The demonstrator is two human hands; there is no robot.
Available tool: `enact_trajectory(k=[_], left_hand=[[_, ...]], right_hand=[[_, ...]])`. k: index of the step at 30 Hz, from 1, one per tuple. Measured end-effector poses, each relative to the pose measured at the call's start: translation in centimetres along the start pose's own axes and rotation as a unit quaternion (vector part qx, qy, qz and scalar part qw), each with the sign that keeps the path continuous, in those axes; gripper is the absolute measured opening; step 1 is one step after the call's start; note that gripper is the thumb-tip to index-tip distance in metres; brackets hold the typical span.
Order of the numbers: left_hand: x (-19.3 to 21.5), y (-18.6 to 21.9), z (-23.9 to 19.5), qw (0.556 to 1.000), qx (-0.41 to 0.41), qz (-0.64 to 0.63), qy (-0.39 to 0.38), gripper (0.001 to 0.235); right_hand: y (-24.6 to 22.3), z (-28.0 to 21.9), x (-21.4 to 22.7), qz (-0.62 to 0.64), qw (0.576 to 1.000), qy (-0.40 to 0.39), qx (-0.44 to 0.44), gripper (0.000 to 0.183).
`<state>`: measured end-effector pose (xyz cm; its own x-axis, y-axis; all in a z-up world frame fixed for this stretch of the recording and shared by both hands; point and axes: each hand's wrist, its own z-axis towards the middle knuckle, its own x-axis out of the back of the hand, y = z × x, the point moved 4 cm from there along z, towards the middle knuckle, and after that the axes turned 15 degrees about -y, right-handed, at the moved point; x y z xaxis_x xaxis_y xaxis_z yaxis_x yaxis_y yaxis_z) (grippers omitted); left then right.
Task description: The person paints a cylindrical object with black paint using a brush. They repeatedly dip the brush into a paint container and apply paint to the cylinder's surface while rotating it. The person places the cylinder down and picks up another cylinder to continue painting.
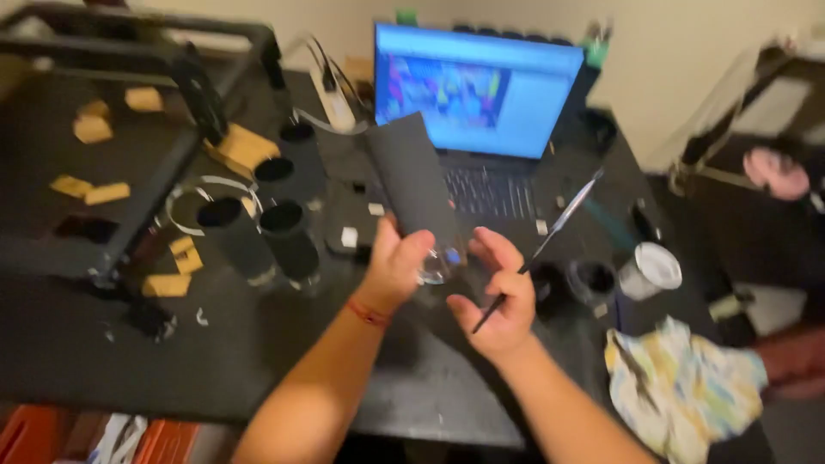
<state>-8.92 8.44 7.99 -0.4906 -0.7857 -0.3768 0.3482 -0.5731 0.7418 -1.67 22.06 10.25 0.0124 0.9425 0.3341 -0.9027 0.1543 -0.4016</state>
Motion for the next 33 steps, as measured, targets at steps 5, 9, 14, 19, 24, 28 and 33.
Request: enact_trajectory(k=[5, 9, 14, 19, 24, 28, 33], left_hand=[[1.6, -4.2, 0.9, 0.998, -0.017, -0.058, -0.013, 0.048], [1.8, -3.9, -0.5, 0.994, -0.004, 0.054, -0.091, 0.039], [0.9, -2.8, -0.6, 0.997, 0.033, 0.029, -0.070, 0.053], [0.6, -0.9, 0.2, 0.997, 0.043, -0.059, -0.003, 0.055], [1.1, 0.0, 0.6, 0.972, 0.022, -0.225, 0.059, 0.064], [1.6, -1.3, 0.0, 0.953, -0.007, -0.303, -0.008, 0.060], [1.6, -1.4, -0.4, 0.974, -0.009, -0.224, -0.012, 0.091]], right_hand=[[3.6, -0.6, -3.3, 0.066, 0.995, 0.058, -0.036, 0.042], [4.6, -2.6, -3.7, 0.162, 0.984, 0.068, -0.041, 0.036], [4.3, -2.8, -3.2, 0.096, 0.993, 0.042, -0.051, 0.037], [4.6, -3.9, -2.5, -0.104, 0.989, -0.009, -0.109, 0.043], [4.4, -3.6, -2.8, -0.107, 0.990, -0.026, -0.085, 0.046], [3.6, -2.9, -3.9, 0.056, 0.995, 0.003, -0.082, 0.045], [2.4, -3.1, -4.8, 0.153, 0.952, 0.087, -0.251, 0.041]])
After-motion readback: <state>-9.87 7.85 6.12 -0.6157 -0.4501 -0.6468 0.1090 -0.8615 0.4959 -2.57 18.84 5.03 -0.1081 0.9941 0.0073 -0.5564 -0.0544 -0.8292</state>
